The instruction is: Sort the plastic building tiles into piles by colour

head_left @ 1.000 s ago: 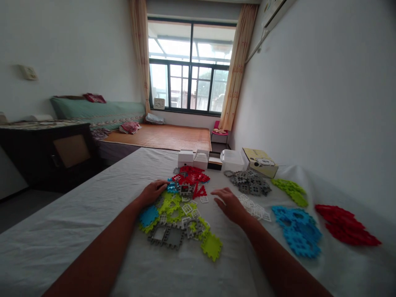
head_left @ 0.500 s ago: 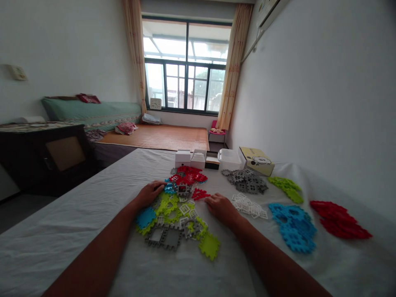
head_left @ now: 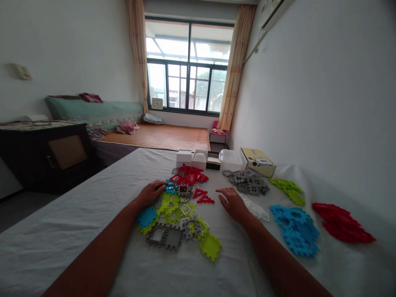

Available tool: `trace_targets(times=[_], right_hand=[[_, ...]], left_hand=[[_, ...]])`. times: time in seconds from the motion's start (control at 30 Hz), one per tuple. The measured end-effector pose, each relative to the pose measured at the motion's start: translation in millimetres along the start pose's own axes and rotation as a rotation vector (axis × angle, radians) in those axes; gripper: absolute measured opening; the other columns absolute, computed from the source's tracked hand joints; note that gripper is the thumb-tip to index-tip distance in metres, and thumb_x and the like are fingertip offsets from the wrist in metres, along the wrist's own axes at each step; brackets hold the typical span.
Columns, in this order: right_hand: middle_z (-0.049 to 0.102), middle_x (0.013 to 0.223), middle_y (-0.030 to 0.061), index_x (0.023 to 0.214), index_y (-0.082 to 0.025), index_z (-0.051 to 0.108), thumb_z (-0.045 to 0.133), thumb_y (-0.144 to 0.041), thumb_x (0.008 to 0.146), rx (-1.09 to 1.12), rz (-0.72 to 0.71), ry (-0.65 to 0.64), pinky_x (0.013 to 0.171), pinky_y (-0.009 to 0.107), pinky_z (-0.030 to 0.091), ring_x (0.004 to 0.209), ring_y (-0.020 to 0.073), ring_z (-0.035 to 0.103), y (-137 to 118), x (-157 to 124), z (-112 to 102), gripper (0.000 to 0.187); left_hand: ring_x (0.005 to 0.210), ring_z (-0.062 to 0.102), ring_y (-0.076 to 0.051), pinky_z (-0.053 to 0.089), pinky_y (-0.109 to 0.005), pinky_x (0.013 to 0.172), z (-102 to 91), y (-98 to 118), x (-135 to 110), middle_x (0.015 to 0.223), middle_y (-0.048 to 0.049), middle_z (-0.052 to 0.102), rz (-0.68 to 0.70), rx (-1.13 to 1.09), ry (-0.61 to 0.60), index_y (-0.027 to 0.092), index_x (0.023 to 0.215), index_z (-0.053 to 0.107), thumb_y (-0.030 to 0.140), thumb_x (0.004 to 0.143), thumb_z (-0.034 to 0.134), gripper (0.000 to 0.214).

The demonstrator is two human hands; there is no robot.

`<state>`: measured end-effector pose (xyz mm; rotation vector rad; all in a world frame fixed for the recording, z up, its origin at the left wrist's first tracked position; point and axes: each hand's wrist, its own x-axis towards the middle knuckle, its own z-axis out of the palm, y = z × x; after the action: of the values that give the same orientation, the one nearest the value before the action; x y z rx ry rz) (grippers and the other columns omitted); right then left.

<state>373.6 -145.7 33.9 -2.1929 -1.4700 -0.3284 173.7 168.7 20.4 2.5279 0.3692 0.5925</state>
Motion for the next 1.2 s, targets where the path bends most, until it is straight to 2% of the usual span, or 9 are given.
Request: trace_targets(times=[0.1, 0.27, 0.5, 0.63, 0.8, 0.9, 0.97, 1.07, 1.2], right_hand=[[0.059, 0.115, 0.0031, 0.114, -0.027, 0.055, 0.045, -0.026, 0.085, 0.024, -0.101, -0.115, 0.09, 0.032, 0.037, 0.105, 0.0179, 0.048, -24, 4, 12, 0.031], [0.065, 0.093, 0.0026, 0.091, -0.023, 0.064, 0.054, -0.023, 0.08, 0.038, -0.105, -0.177, 0.084, 0.027, 0.039, 0.092, 0.0162, 0.053, -32, 4, 15, 0.015], [0.062, 0.085, 0.0024, 0.081, -0.022, 0.062, 0.055, -0.023, 0.076, -0.009, -0.011, -0.039, 0.075, 0.026, 0.041, 0.083, 0.0151, 0.055, -16, -10, -33, 0.009], [0.062, 0.088, 0.0015, 0.086, -0.023, 0.062, 0.052, -0.029, 0.076, -0.074, 0.162, 0.138, 0.076, 0.026, 0.042, 0.081, 0.0145, 0.057, 48, -43, -84, 0.015], [0.065, 0.082, 0.0049, 0.084, -0.022, 0.061, 0.052, -0.038, 0.073, -0.322, 0.642, 0.319, 0.064, 0.029, 0.043, 0.07, 0.0182, 0.06, 180, -125, -151, 0.022], [0.065, 0.08, 0.0087, 0.082, -0.021, 0.062, 0.052, -0.039, 0.071, -0.48, 0.815, 0.329, 0.059, 0.031, 0.041, 0.069, 0.0219, 0.06, 237, -172, -180, 0.023], [0.064, 0.083, 0.0112, 0.079, -0.02, 0.063, 0.051, -0.037, 0.071, -0.539, 0.836, 0.298, 0.057, 0.031, 0.04, 0.068, 0.0223, 0.06, 253, -187, -190, 0.022], [0.062, 0.089, 0.0131, 0.08, -0.019, 0.064, 0.045, -0.036, 0.074, -0.6, 0.786, 0.306, 0.058, 0.032, 0.04, 0.069, 0.0222, 0.059, 243, -175, -186, 0.026], [0.063, 0.091, 0.0088, 0.087, -0.018, 0.062, 0.042, -0.034, 0.077, -0.358, 0.516, 0.246, 0.067, 0.031, 0.044, 0.069, 0.0179, 0.06, 168, -106, -141, 0.027]], left_hand=[[0.1, 0.056, -0.022, 0.041, -0.032, 0.091, -0.5, 0, 0, 0.107, -0.0064, 0.063, 0.011, 0.006, 0.005, 0.019, 0.104, 0.063, 0.049, 0.08, 0.038, 0.045], [0.1, 0.056, -0.023, 0.041, -0.033, 0.091, -1.6, 0, 1, 0.106, -0.0063, 0.064, 0.009, 0.005, 0.005, 0.02, 0.103, 0.063, 0.051, 0.079, 0.038, 0.047], [0.1, 0.057, -0.022, 0.042, -0.03, 0.09, -3.5, -2, 4, 0.107, -0.004, 0.064, 0.002, 0.032, -0.011, 0.02, 0.104, 0.063, 0.052, 0.079, 0.039, 0.048], [0.101, 0.056, -0.022, 0.042, -0.03, 0.091, -2.8, -6, 6, 0.108, -0.0039, 0.064, 0.008, 0.051, -0.021, 0.021, 0.106, 0.063, 0.053, 0.079, 0.039, 0.048], [0.103, 0.055, -0.022, 0.04, -0.03, 0.092, -0.8, -12, 9, 0.11, -0.0037, 0.063, 0.015, 0.058, -0.02, 0.022, 0.106, 0.063, 0.053, 0.079, 0.039, 0.048], [0.103, 0.056, -0.023, 0.04, -0.03, 0.092, -0.7, -12, 10, 0.109, -0.0036, 0.064, 0.015, 0.064, -0.016, 0.022, 0.104, 0.063, 0.055, 0.077, 0.039, 0.049], [0.103, 0.056, -0.023, 0.041, -0.03, 0.092, -1.0, -10, 9, 0.108, -0.004, 0.064, 0.008, 0.07, -0.014, 0.021, 0.104, 0.064, 0.056, 0.077, 0.039, 0.05], [0.102, 0.056, -0.022, 0.041, -0.03, 0.091, -1.4, -5, 7, 0.108, -0.0041, 0.064, -0.006, 0.069, -0.007, 0.021, 0.104, 0.063, 0.055, 0.078, 0.038, 0.05], [0.101, 0.056, -0.022, 0.041, -0.031, 0.091, -0.4, -1, 4, 0.107, -0.0044, 0.064, -0.009, 0.044, 0.007, 0.02, 0.103, 0.063, 0.053, 0.078, 0.038, 0.049]])
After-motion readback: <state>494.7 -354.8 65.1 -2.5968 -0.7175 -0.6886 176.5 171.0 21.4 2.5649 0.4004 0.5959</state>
